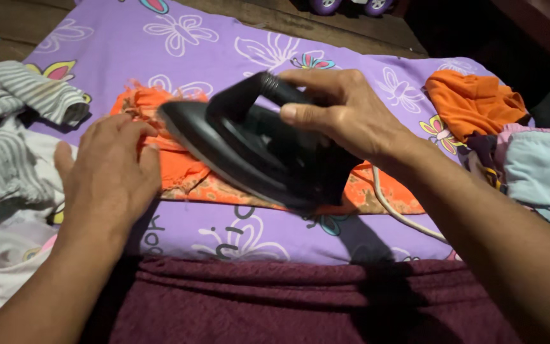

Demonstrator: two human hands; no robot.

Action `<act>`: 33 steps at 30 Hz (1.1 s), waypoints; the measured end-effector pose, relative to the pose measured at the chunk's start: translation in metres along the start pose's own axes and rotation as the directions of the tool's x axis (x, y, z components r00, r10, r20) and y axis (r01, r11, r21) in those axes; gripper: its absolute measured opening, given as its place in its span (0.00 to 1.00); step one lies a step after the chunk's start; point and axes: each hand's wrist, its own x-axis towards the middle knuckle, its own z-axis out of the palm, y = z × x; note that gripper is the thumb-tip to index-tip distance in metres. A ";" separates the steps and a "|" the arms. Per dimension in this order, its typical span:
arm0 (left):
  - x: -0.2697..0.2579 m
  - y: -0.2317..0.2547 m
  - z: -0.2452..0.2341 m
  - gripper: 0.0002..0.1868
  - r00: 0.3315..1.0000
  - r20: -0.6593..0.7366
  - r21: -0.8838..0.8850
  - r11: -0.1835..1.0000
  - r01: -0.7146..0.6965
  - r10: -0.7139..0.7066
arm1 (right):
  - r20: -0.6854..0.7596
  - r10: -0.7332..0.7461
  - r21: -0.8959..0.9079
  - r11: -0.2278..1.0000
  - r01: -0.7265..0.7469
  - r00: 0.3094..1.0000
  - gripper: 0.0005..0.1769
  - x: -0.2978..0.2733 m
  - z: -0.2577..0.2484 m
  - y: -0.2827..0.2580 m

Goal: The person irons an orange patterned cloth and a striped tank top on a purple bedsheet. They smooth the fabric with their hands, use a black iron to press the items, fold them, and place them aside.

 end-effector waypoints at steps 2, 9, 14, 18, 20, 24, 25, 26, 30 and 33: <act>0.006 0.003 -0.003 0.14 0.995 0.039 -0.027 0.996 0.088 -0.087 | 0.112 -0.083 0.039 0.996 0.079 0.990 0.27 0.000 -0.004 0.003; 0.030 -0.004 -0.013 0.08 0.981 -0.190 -0.091 0.994 -0.065 0.047 | 0.008 0.132 -0.161 0.978 -0.129 0.991 0.30 0.012 0.011 0.002; 0.058 -0.004 -0.005 0.13 0.992 0.099 -0.106 0.992 -0.066 0.077 | -0.002 -0.042 -0.136 0.990 0.041 0.999 0.29 0.009 0.009 0.005; 0.075 -0.002 -0.003 0.13 0.932 0.342 0.127 0.989 0.080 -0.119 | -0.006 -0.047 -0.136 0.990 0.045 0.999 0.29 0.009 0.008 0.010; 0.082 -0.002 -0.005 0.13 0.921 0.359 0.119 0.986 0.113 -0.149 | -0.018 -0.060 -0.133 0.990 0.057 0.998 0.29 0.008 0.008 0.013; 0.088 -0.003 -0.011 0.12 0.909 0.373 0.075 0.983 0.167 -0.183 | -0.003 -0.057 -0.120 0.991 0.056 0.998 0.29 0.006 0.007 0.018; 0.089 -0.005 -0.012 0.12 0.914 0.364 0.098 0.983 0.155 -0.180 | 0.001 -0.063 -0.103 0.993 0.063 0.998 0.29 0.005 0.007 0.019; 0.089 -0.007 -0.013 0.12 0.919 0.353 0.120 0.982 0.143 -0.177 | 0.005 -0.072 -0.088 0.993 0.072 0.997 0.29 0.004 0.006 0.020; 0.088 -0.019 -0.008 0.16 0.958 0.259 0.097 0.990 0.105 -0.127 | 0.019 -0.145 -0.091 0.985 0.146 0.989 0.29 0.001 0.004 0.020; 0.081 -0.028 0.003 0.19 0.993 0.117 -0.038 0.999 -0.015 0.019 | 0.039 -0.166 -0.056 0.984 0.168 0.985 0.29 0.000 0.005 0.020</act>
